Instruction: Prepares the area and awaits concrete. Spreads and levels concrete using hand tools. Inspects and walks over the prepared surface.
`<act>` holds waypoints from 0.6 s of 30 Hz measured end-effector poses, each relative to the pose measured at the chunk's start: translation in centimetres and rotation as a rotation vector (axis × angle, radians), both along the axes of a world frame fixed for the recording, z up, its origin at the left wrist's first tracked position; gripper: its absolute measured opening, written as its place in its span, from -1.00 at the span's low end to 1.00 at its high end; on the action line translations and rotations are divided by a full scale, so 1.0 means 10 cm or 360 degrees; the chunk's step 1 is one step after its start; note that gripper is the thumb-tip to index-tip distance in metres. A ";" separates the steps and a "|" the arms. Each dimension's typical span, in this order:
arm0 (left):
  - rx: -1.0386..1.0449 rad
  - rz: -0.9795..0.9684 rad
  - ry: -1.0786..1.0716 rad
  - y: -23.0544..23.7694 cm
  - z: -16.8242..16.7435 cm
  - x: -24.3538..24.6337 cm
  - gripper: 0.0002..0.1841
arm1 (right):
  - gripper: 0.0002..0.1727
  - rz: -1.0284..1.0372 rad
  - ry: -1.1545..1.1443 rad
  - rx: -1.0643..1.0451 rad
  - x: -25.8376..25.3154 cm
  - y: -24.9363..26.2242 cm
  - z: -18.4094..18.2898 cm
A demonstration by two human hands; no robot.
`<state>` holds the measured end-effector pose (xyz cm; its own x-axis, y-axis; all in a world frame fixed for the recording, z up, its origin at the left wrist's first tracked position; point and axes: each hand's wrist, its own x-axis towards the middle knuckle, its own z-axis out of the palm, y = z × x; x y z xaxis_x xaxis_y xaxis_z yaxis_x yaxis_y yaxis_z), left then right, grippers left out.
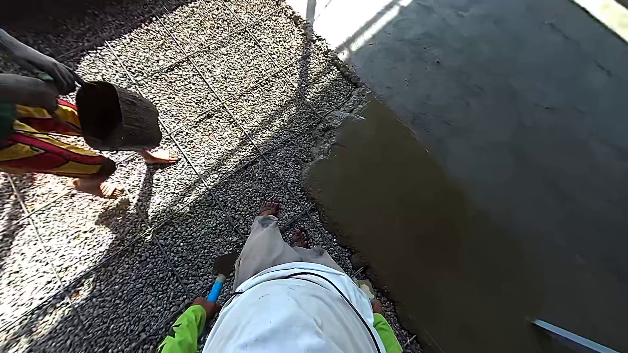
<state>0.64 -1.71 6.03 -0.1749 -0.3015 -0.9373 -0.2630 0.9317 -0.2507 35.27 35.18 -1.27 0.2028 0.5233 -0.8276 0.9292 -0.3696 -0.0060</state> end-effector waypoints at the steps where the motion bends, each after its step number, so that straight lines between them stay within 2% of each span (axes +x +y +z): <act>1: -0.0013 -0.0013 0.0041 -0.02 -0.06 0.01 -0.45 | -0.43 0.0002 0.0001 0.0000 0.02 0.01 -0.02; 4: -0.0046 -0.0051 0.0098 -0.08 -0.18 0.03 -0.43 | -0.49 0.0065 0.0003 -0.0002 0.11 0.01 -0.14; 11: -0.0043 -0.0121 0.0098 -0.10 -0.19 0.09 -0.43 | -0.46 0.0044 -0.0051 -0.0031 0.06 0.03 0.00; 14: -0.0054 -0.0113 0.0113 -0.13 -0.19 0.15 -0.43 | -0.44 0.0050 -0.0020 -0.0027 0.17 0.02 -0.16; 18: -0.0048 -0.0171 0.0008 -0.05 0.07 0.23 -0.43 | -0.45 0.0072 0.0014 -0.0054 0.24 0.00 -0.19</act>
<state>2.94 -2.17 6.72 -0.2125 -0.3089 -0.9271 -0.1635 0.9466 -0.2779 37.69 35.14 -3.19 0.1724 0.5036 -0.8466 0.9449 -0.3274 -0.0024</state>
